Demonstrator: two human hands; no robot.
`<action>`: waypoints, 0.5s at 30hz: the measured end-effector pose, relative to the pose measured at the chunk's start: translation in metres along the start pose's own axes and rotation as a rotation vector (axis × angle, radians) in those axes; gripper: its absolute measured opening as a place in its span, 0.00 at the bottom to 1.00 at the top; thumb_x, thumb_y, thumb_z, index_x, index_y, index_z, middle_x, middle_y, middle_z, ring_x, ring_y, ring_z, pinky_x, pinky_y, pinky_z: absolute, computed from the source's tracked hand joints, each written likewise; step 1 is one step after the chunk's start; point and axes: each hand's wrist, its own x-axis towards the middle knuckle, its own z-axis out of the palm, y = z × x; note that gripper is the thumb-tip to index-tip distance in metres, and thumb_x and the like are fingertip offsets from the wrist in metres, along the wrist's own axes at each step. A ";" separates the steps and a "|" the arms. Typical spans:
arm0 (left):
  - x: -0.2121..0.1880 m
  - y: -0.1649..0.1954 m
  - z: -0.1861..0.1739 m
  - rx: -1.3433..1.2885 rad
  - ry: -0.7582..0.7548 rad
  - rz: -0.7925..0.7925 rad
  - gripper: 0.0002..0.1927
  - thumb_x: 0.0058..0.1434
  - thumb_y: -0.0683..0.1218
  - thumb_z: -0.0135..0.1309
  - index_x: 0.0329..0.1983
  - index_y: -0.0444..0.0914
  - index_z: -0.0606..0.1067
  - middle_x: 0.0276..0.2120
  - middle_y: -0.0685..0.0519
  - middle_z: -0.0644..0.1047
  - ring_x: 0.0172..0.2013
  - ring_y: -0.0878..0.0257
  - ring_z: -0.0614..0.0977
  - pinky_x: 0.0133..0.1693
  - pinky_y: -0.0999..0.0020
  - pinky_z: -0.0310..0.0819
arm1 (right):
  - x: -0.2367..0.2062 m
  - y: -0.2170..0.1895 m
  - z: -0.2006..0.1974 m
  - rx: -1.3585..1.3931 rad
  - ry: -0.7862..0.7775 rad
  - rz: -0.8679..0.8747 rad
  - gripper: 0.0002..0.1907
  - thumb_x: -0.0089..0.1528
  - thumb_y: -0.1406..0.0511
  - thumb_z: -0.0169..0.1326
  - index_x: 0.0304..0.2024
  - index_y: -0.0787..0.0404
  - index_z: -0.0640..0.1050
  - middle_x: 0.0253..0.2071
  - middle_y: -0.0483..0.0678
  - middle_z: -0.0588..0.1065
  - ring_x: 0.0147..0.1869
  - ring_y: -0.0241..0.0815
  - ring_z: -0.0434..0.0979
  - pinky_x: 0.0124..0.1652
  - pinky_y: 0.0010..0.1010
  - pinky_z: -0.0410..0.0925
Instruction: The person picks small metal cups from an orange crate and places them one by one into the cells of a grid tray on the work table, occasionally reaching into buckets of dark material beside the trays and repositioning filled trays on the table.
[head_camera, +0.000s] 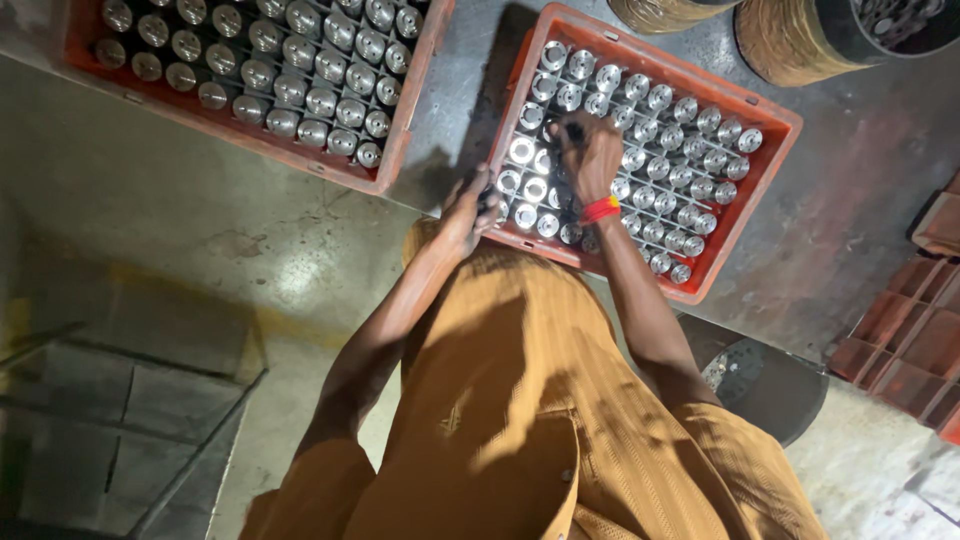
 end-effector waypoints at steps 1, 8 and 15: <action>-0.002 0.000 0.002 0.024 0.012 0.024 0.13 0.78 0.55 0.47 0.46 0.41 0.69 0.25 0.59 0.69 0.17 0.72 0.64 0.17 0.77 0.50 | 0.004 0.000 -0.001 -0.002 -0.036 0.053 0.10 0.58 0.62 0.70 0.36 0.59 0.85 0.25 0.53 0.77 0.30 0.49 0.73 0.35 0.38 0.64; -0.009 0.006 0.030 0.391 -0.031 0.177 0.16 0.72 0.51 0.48 0.61 0.49 0.66 0.28 0.59 0.71 0.21 0.75 0.67 0.19 0.78 0.54 | -0.033 -0.006 -0.005 0.659 -0.186 0.412 0.10 0.68 0.62 0.61 0.45 0.62 0.83 0.31 0.42 0.77 0.32 0.33 0.70 0.33 0.30 0.63; -0.012 0.007 0.044 0.166 0.145 -0.033 0.20 0.69 0.52 0.52 0.63 0.44 0.68 0.31 0.53 0.74 0.17 0.70 0.62 0.16 0.77 0.50 | -0.055 -0.010 0.003 0.936 -0.202 0.390 0.15 0.67 0.64 0.66 0.34 0.67 0.75 0.48 0.45 0.81 0.48 0.36 0.78 0.48 0.29 0.72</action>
